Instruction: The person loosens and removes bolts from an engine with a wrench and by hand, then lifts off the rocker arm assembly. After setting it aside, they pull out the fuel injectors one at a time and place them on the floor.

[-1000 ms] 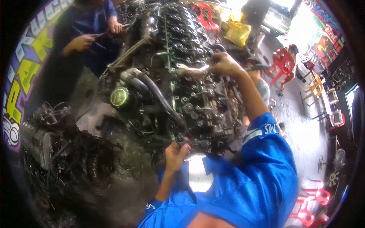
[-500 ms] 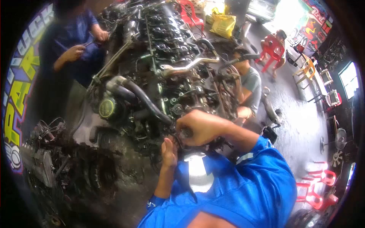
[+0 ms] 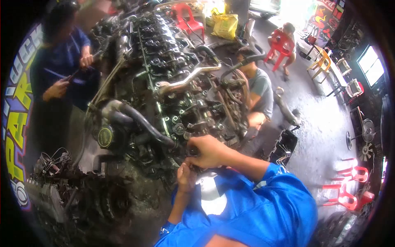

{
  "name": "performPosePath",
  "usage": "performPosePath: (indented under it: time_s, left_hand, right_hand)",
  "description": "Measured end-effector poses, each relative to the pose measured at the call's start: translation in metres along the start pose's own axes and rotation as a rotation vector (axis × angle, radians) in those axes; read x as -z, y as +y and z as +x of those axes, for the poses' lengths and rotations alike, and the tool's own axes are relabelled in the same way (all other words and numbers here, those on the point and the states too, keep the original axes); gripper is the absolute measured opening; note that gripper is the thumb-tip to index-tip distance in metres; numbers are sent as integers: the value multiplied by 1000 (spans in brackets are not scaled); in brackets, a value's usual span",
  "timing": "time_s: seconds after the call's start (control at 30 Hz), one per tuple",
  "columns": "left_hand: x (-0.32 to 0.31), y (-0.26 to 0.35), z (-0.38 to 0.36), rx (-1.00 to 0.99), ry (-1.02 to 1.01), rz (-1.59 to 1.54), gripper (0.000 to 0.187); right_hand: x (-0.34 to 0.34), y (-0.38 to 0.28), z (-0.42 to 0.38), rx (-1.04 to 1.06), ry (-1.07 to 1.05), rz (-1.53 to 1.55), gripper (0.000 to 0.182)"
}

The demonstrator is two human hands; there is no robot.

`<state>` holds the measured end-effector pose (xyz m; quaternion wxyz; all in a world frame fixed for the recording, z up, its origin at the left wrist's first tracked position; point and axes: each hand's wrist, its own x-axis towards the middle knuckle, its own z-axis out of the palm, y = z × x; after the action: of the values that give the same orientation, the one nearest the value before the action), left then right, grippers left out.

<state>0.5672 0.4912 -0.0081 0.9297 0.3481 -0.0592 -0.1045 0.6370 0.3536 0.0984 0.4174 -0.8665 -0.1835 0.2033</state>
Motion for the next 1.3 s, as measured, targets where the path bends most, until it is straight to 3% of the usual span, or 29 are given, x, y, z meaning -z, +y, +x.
performPosePath:
  time_s: [0.03,0.13,0.2,0.27,0.3,0.4,0.5,0.53,0.6,0.77,0.83,0.93,1.0,1.1,1.2,1.3]
  left_hand:
    - [4,-1,0,1,-5,1,53]
    - [14,-8,2,-12,28,59,54]
    - [11,-12,3,-20,201,-118,52]
    - [-11,4,6,1,246,-188,50]
    - [-18,10,7,23,295,-257,49]
    - [-13,9,11,34,388,-341,47]
    - [-1,2,11,-34,455,-135,48]
    - [4,2,9,-35,462,-135,48]
    - [14,4,4,13,139,-157,51]
    - [-5,12,-3,-36,369,-109,53]
    - [-8,11,-3,-77,405,-71,53]
    - [-5,6,-7,-122,442,-58,51]
    - [3,1,-9,-182,376,-100,50]
    - [3,-4,-12,-228,476,-133,49]
    - [0,-2,-14,-278,446,-30,48]
    - [5,-2,-16,-299,465,25,47]
  right_hand:
    - [-6,7,1,198,132,-105,37]
    - [-10,10,1,180,126,-21,40]
    - [-10,6,1,230,149,-28,41]
    - [-4,-3,-1,189,18,-19,40]
    - [-10,2,4,321,64,-21,39]
    - [-11,5,5,371,104,-85,41]
    - [1,2,9,308,-23,47,39]
    - [5,5,12,308,-29,50,39]
    - [17,14,20,315,-49,216,37]
    - [68,45,75,332,257,61,32]
    - [92,49,109,223,407,21,31]
    - [116,85,179,225,618,-58,42]
    - [122,93,209,58,679,-236,52]
    - [129,88,245,-15,594,-324,55]
    - [136,75,264,-76,451,-461,58]
    - [131,50,263,-198,444,-517,59]
